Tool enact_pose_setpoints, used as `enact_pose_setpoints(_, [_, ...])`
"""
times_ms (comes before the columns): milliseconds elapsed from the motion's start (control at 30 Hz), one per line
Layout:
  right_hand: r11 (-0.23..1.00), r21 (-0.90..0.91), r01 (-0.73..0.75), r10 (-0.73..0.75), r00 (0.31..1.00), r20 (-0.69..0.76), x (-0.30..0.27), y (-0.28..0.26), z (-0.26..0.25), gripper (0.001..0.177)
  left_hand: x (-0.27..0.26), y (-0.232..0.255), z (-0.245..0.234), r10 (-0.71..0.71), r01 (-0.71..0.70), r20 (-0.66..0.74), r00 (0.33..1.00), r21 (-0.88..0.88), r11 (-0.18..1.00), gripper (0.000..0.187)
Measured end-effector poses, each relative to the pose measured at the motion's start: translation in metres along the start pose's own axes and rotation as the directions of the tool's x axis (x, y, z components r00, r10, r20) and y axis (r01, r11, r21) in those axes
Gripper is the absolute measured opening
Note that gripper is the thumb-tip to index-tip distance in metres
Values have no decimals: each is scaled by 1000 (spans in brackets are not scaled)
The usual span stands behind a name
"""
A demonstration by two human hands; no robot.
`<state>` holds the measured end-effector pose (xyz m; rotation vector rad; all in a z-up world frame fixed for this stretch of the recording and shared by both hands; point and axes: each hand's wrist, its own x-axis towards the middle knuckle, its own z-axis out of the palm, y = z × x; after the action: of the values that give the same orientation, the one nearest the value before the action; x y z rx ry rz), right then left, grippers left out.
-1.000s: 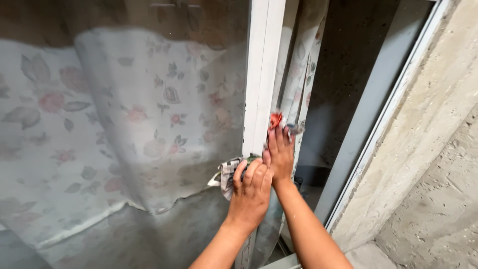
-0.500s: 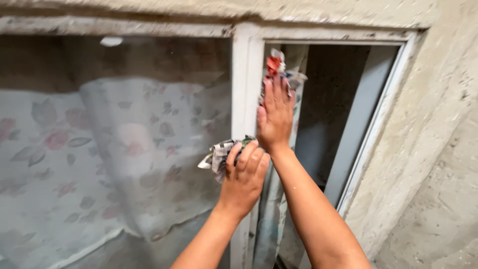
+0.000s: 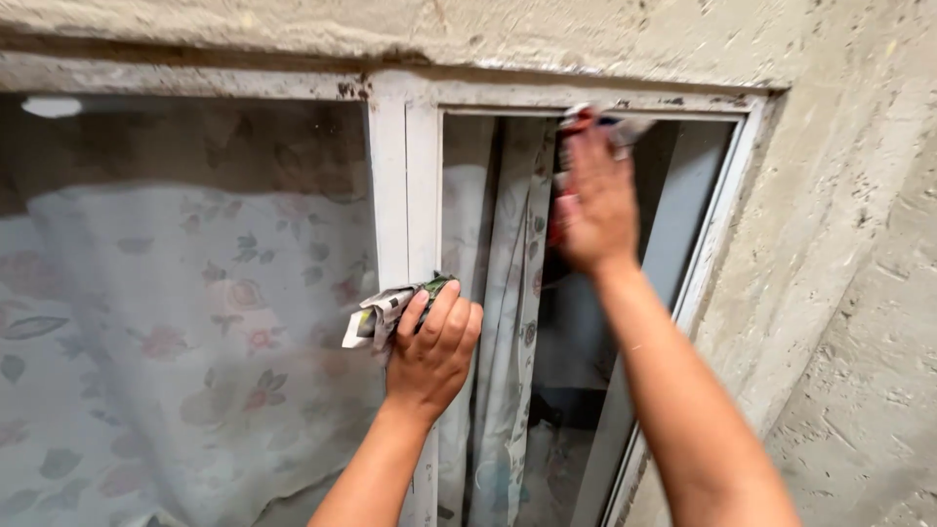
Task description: Cleaning the glass and frame of a sliding door using a cloth and newspaper.
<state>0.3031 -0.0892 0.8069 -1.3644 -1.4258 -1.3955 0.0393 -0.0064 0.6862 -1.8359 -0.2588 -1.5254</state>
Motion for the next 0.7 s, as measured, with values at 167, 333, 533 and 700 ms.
enact_pose_setpoints(167, [995,40,-91,91,996,-11,-22,75,-16,69,2,-1,-5,11,-11,-11,1000,-22,1000,25])
enact_pose_setpoints(333, [950,-40,-311,310,950,-39,-48,108,-28,65,3,-1,-2,0,0,-48,999,-11,1000,24])
enact_pose_setpoints(533, [915,-153,-374,373,927,-36,-138,103,-7,64,3,1,-5,2,-4,-56,998,-36,999,20])
enact_pose_setpoints(700, [896,-152,-417,415,909,-45,-182,76,7,64,5,-2,-8,11,-14,-52,999,-63,998,20])
